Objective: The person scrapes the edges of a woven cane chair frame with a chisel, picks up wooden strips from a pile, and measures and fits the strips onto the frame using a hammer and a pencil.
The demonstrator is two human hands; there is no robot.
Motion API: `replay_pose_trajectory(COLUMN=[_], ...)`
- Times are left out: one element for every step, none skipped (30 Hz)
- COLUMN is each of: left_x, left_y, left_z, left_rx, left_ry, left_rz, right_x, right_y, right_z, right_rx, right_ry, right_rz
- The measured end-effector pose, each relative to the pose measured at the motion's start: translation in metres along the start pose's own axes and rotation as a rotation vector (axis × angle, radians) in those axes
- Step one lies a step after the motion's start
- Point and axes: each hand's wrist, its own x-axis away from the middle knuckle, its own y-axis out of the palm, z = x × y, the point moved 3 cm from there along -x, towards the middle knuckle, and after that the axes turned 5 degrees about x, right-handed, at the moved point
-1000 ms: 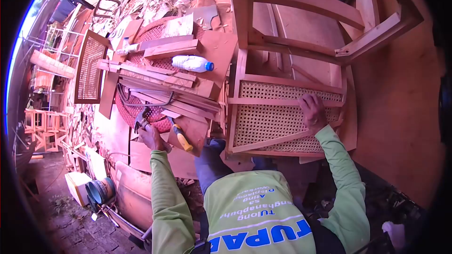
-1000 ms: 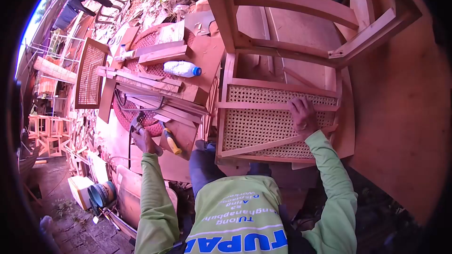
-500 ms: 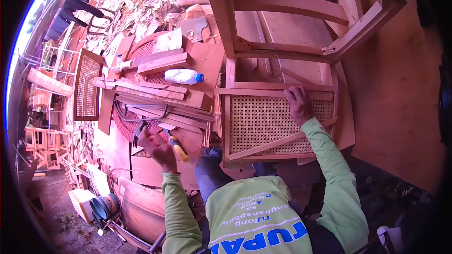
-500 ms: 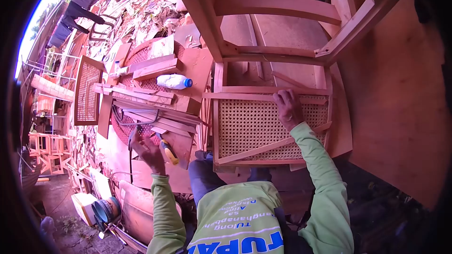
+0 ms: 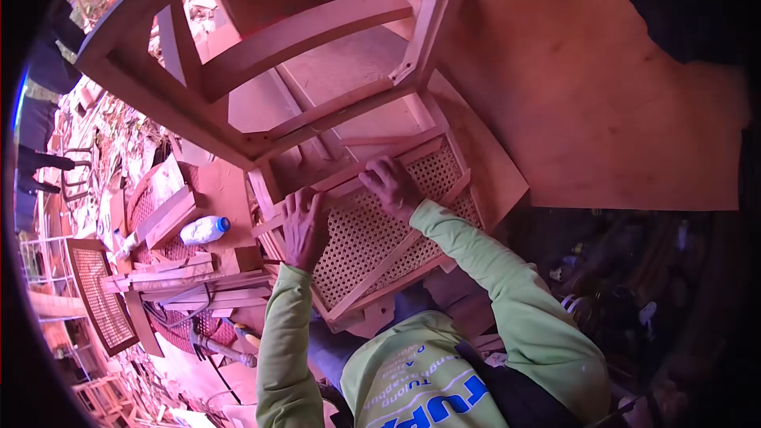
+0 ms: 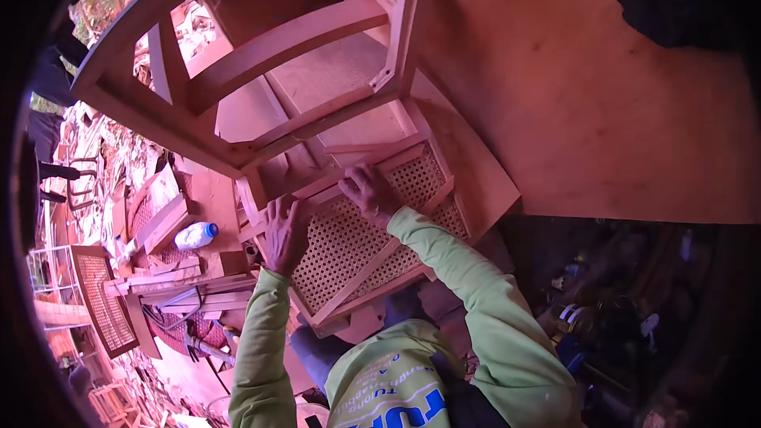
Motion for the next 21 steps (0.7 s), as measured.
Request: replay_pose_trajectory(left_x=[-0.004, -0.005, -0.006, -0.006, -0.007, -0.007, -0.011, -0.013, -0.013, -0.014, -0.014, -0.012, -0.011, -0.010, -0.010, -0.011, -0.011, -0.013, -0.013, -0.013, -0.013], left_y=[0.002, 0.001, 0.002, 0.003, 0.004, 0.005, 0.006, 0.006, 0.008, 0.013, 0.015, 0.015, 0.014, 0.016, 0.017, 0.016, 0.014, 0.012, 0.013, 0.013, 0.014], left_z=[-0.002, -0.003, -0.004, -0.004, -0.004, -0.003, -0.001, 0.001, 0.002, 0.002, 0.002, 0.004, 0.006, 0.004, 0.005, 0.007, 0.009, 0.010, 0.010, 0.009, 0.009], left_rx=[-0.010, 0.013, 0.003, -0.008, -0.020, -0.022, -0.005, 0.013, 0.029, -0.001, -0.004, -0.006, -0.009, -0.010, -0.016, -0.023, -0.033, -0.022, -0.026, -0.031, -0.034], left_ry=[0.012, 0.029, 0.023, 0.016, 0.008, -0.009, 0.007, 0.023, 0.037, 0.029, 0.020, 0.011, 0.006, 0.003, 0.000, -0.002, -0.008, -0.010, -0.008, -0.007, -0.007], left_rz=[-0.023, 0.007, 0.008, 0.011, 0.018, 0.052, 0.051, 0.048, 0.043, 0.028, 0.050, 0.069, 0.091, 0.095, 0.097, 0.098, 0.098, 0.097, 0.087, 0.078, 0.070], right_x=[0.002, 0.003, 0.005, 0.007, 0.006, 0.006, 0.006, 0.007, 0.008, 0.007, 0.006, 0.007, 0.007, 0.007, 0.007, 0.007, 0.007, 0.007, 0.007, 0.008, 0.009], right_y=[0.002, 0.003, 0.005, 0.005, 0.006, 0.005, 0.003, 0.001, -0.001, -0.001, -0.002, -0.003, -0.001, 0.002, 0.003, 0.003, 0.002, 0.002, 0.002, 0.002, 0.002], right_z=[0.002, 0.005, 0.007, 0.007, 0.007, 0.009, 0.013, 0.016, 0.017, 0.019, 0.022, 0.024, 0.025, 0.024, 0.024, 0.025, 0.026, 0.028, 0.030, 0.032, 0.033], right_rx=[-0.001, -0.002, -0.005, 0.002, 0.010, 0.019, 0.018, 0.014, 0.009, 0.005, 0.003, 0.001, 0.013, 0.027, 0.040, 0.030, 0.020, 0.008, -0.004, -0.005, -0.008], right_ry=[0.005, 0.008, 0.012, 0.013, 0.010, 0.004, 0.004, 0.006, 0.008, 0.012, 0.015, 0.020, 0.017, 0.014, 0.011, 0.002, 0.002, 0.000, -0.002, 0.001, 0.004], right_rz=[0.003, 0.004, 0.004, 0.000, -0.003, -0.005, -0.013, -0.022, -0.032, -0.036, -0.041, -0.047, -0.042, -0.035, -0.027, -0.013, -0.020, -0.027, -0.032, -0.027, -0.024])
